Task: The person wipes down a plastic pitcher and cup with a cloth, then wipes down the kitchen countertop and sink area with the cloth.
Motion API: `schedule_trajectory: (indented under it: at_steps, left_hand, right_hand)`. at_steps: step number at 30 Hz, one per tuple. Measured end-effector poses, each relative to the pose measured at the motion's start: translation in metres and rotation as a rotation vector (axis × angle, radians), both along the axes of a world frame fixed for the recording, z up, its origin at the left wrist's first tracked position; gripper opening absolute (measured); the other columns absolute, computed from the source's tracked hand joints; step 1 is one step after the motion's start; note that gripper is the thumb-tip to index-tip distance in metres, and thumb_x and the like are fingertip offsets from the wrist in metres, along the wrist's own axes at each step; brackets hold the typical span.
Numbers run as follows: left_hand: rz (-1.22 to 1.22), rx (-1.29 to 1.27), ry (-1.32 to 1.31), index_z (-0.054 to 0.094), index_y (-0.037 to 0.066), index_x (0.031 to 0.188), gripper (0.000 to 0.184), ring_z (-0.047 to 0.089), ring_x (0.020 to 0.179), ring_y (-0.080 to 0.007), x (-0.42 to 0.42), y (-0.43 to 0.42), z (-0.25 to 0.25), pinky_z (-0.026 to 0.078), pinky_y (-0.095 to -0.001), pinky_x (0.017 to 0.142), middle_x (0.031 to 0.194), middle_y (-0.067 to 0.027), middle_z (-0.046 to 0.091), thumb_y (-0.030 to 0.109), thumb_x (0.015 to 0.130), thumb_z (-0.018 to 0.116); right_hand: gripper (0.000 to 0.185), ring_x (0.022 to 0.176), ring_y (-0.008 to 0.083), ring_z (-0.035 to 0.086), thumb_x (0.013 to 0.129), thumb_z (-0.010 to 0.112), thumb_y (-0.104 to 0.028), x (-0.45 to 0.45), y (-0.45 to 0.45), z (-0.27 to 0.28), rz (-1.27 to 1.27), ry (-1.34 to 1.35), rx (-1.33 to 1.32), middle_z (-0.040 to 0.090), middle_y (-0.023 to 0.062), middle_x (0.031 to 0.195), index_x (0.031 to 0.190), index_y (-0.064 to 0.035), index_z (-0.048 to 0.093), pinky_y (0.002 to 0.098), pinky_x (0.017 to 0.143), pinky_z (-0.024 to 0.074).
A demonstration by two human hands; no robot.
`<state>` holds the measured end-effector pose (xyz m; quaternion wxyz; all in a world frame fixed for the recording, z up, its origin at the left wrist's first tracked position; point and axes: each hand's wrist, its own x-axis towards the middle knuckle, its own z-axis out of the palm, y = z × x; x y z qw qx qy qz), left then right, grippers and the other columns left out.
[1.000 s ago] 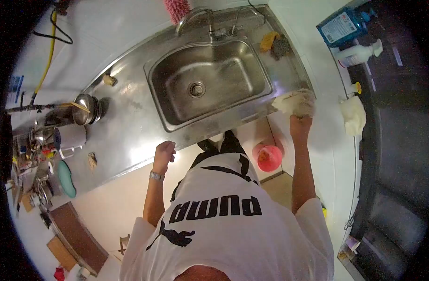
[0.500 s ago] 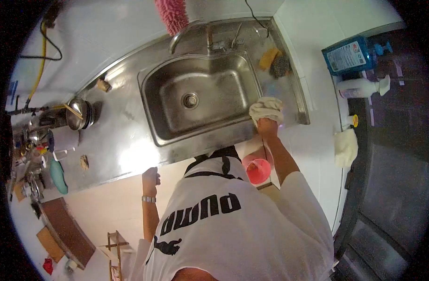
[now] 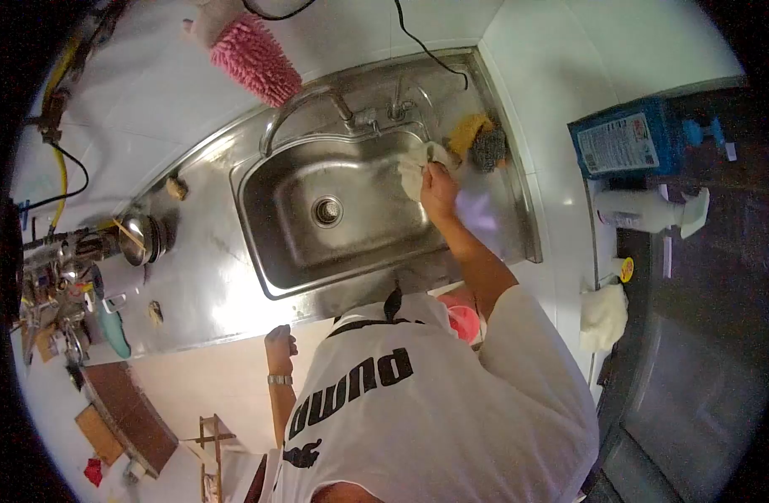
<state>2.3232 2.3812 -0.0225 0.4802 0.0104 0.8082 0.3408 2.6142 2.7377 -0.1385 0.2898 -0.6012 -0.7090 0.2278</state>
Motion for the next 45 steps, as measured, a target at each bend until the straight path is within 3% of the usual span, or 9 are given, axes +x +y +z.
schedule_trajectory:
  at_steps: [5, 8, 17, 24, 27, 32, 36, 38, 45]
  left_hand:
    - [0.074, -0.020, 0.024, 0.056, 0.002, 0.075, 0.018, 0.041, 0.039, -0.0088, 0.004, 0.006, 0.006, 0.035, -0.0231, 0.035, 0.057, -0.0025, 0.047, 0.017, 0.085, 0.053]
    - [0.080, -0.029, 0.047, 0.055, 0.003, 0.073, 0.019, 0.041, 0.039, -0.0089, 0.006, 0.013, 0.018, 0.035, -0.0231, 0.034, 0.056, -0.0022, 0.047, 0.017, 0.085, 0.053]
    - [0.106, -0.072, -0.002, 0.053, 0.004, 0.068, 0.022, 0.041, 0.039, -0.0089, 0.011, 0.023, 0.011, 0.035, -0.0233, 0.035, 0.055, -0.0025, 0.047, 0.018, 0.085, 0.054]
    - [0.067, -0.084, -0.020, 0.054, 0.003, 0.069, 0.022, 0.042, 0.040, -0.0093, 0.012, 0.036, 0.008, 0.036, -0.0233, 0.036, 0.056, -0.0029, 0.047, 0.018, 0.085, 0.054]
    - [0.012, -0.073, -0.016, 0.054, 0.002, 0.070, 0.021, 0.042, 0.040, -0.0095, 0.007, 0.030, 0.003, 0.036, -0.0235, 0.036, 0.056, -0.0029, 0.048, 0.018, 0.085, 0.054]
    - [0.057, -0.089, -0.024, 0.055, 0.001, 0.071, 0.022, 0.043, 0.040, -0.0099, 0.004, 0.029, 0.004, 0.036, -0.0238, 0.036, 0.057, -0.0030, 0.048, 0.019, 0.085, 0.054]
    - [0.049, -0.076, -0.030, 0.055, 0.000, 0.072, 0.023, 0.043, 0.040, -0.0100, 0.010, 0.024, 0.000, 0.036, -0.0238, 0.036, 0.056, -0.0029, 0.047, 0.019, 0.085, 0.054]
    - [0.030, -0.086, -0.038, 0.056, 0.001, 0.072, 0.022, 0.043, 0.040, -0.0100, 0.010, 0.025, 0.000, 0.036, -0.0237, 0.036, 0.056, -0.0029, 0.047, 0.019, 0.085, 0.054]
    - [0.068, -0.089, -0.034, 0.057, 0.002, 0.073, 0.020, 0.043, 0.041, -0.0095, 0.003, 0.023, 0.002, 0.037, -0.0232, 0.036, 0.057, -0.0029, 0.048, 0.019, 0.084, 0.055]
  right_hand:
    - [0.018, 0.085, 0.0373, 0.056, 0.085, 0.052, -0.013, -0.030, 0.058, -0.007, -0.104, 0.153, 0.170, 0.058, 0.0171, 0.095, 0.098, -0.0021, 0.057, 0.0427, 0.073, 0.0450]
    - [0.015, 0.089, 0.0325, 0.055, 0.085, 0.049, -0.012, -0.031, 0.091, -0.012, 0.025, -0.429, 0.255, 0.057, 0.0150, 0.098, 0.093, -0.0013, 0.055, 0.0410, 0.076, 0.0433]
    - [0.026, 0.097, 0.0296, 0.052, 0.089, 0.043, -0.024, -0.032, 0.137, -0.029, 0.334, -0.567, 0.010, 0.054, 0.0122, 0.103, 0.099, -0.0042, 0.055, 0.0492, 0.090, 0.0345]
    - [0.041, 0.111, 0.0266, 0.046, 0.091, 0.037, -0.031, -0.024, 0.118, -0.020, 0.386, -0.686, 0.202, 0.051, 0.0151, 0.117, 0.114, -0.0004, 0.052, 0.0486, 0.099, 0.0280]
    - [0.044, 0.115, 0.0265, 0.044, 0.092, 0.036, -0.032, -0.045, 0.128, 0.024, 0.446, -0.775, -0.290, 0.048, 0.0147, 0.125, 0.120, 0.0000, 0.048, 0.0480, 0.100, 0.0267]
    - [0.028, 0.105, 0.0272, 0.051, 0.086, 0.050, -0.020, -0.037, 0.099, 0.001, 0.368, -0.647, 0.021, 0.054, 0.0149, 0.114, 0.104, 0.0014, 0.055, 0.0411, 0.092, 0.0363]
    - [0.028, 0.105, 0.0268, 0.052, 0.084, 0.051, -0.017, -0.030, 0.090, -0.014, 0.463, -0.575, 0.095, 0.055, 0.0146, 0.114, 0.105, 0.0005, 0.054, 0.0422, 0.092, 0.0366]
    - [0.038, 0.108, 0.0272, 0.051, 0.078, 0.050, -0.001, -0.046, 0.083, -0.001, 0.580, -0.535, -0.057, 0.054, 0.0128, 0.117, 0.116, 0.0010, 0.050, 0.0392, 0.096, 0.0346]
    - [0.034, 0.105, 0.0281, 0.054, 0.080, 0.048, -0.006, -0.073, 0.092, -0.004, 0.554, -0.643, 0.109, 0.057, 0.0113, 0.112, 0.113, -0.0030, 0.052, 0.0427, 0.093, 0.0385]
